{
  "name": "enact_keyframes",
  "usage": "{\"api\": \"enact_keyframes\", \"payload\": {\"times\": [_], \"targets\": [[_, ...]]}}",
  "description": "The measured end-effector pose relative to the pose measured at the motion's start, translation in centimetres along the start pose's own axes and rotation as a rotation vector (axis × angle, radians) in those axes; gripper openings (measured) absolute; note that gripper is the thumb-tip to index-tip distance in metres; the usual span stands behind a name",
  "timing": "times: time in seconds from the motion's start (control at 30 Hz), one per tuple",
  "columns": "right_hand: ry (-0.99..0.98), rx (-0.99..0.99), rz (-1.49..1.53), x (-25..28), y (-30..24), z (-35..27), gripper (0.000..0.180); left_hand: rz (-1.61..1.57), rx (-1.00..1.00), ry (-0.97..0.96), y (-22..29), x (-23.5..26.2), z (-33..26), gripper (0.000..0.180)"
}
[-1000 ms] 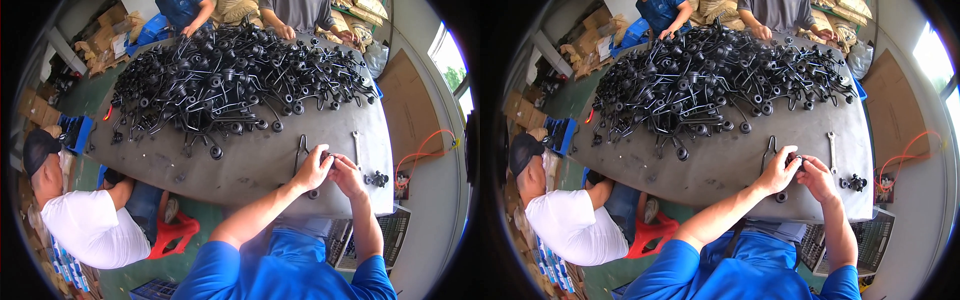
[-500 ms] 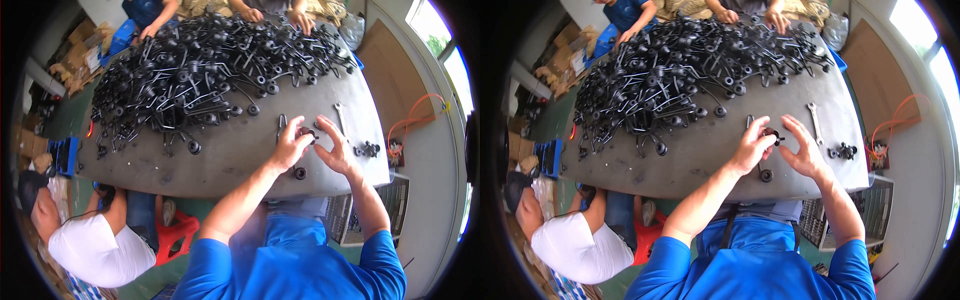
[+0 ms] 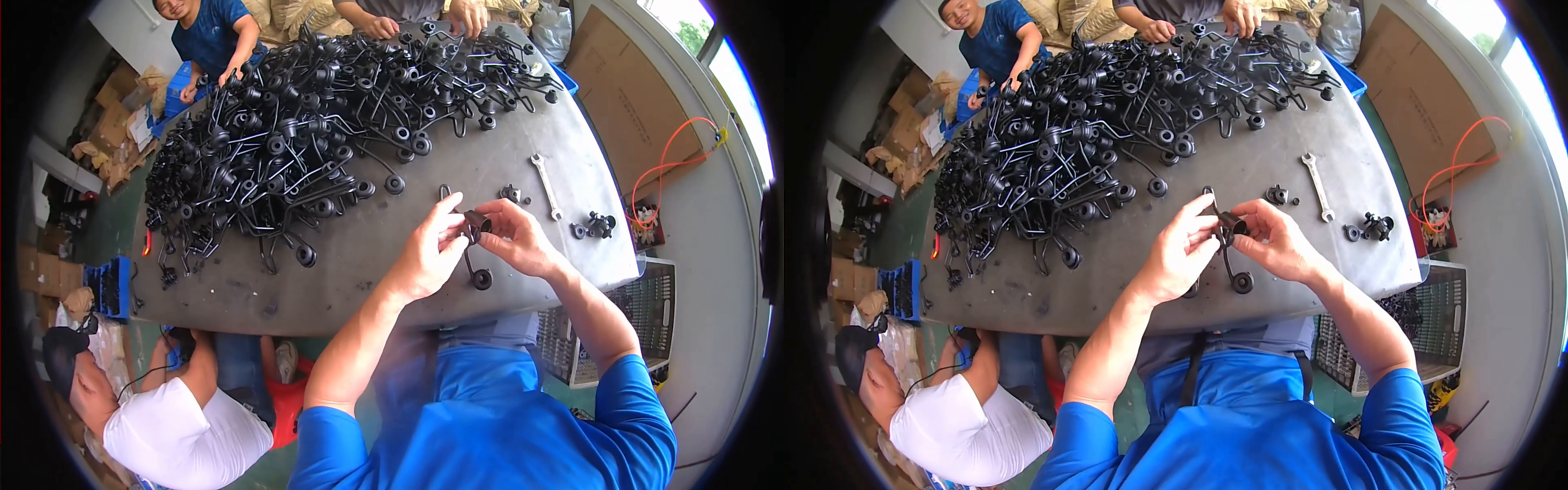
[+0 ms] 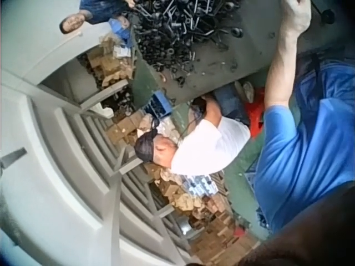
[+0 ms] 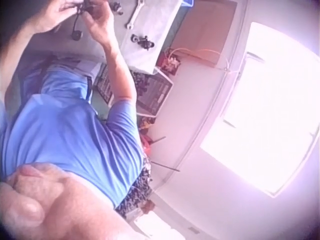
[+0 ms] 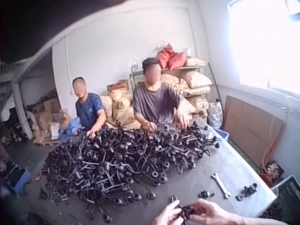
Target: Assembling mechanical linkages consisting of metal rods, rubber grommets, and fasteners at a workstation.
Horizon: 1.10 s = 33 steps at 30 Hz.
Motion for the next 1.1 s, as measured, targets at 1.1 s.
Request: {"api": "enact_keyframes", "payload": {"times": [1.1], "targets": [[0.035, 0.104, -0.214, -1.5, -1.9, 2.2, 0.039, -0.162, 0.142, 0.208, -0.9, 1.7, 0.9, 0.025]]}}
Point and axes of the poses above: each hand's wrist, its own z-axis towards the middle knuckle, its own x-axis out of the back of the hand, y = z × x, the point moved 2 cm from there along z, towards the middle knuckle, and after that the axes turned 7 degrees about x, right-handed, at the moved point
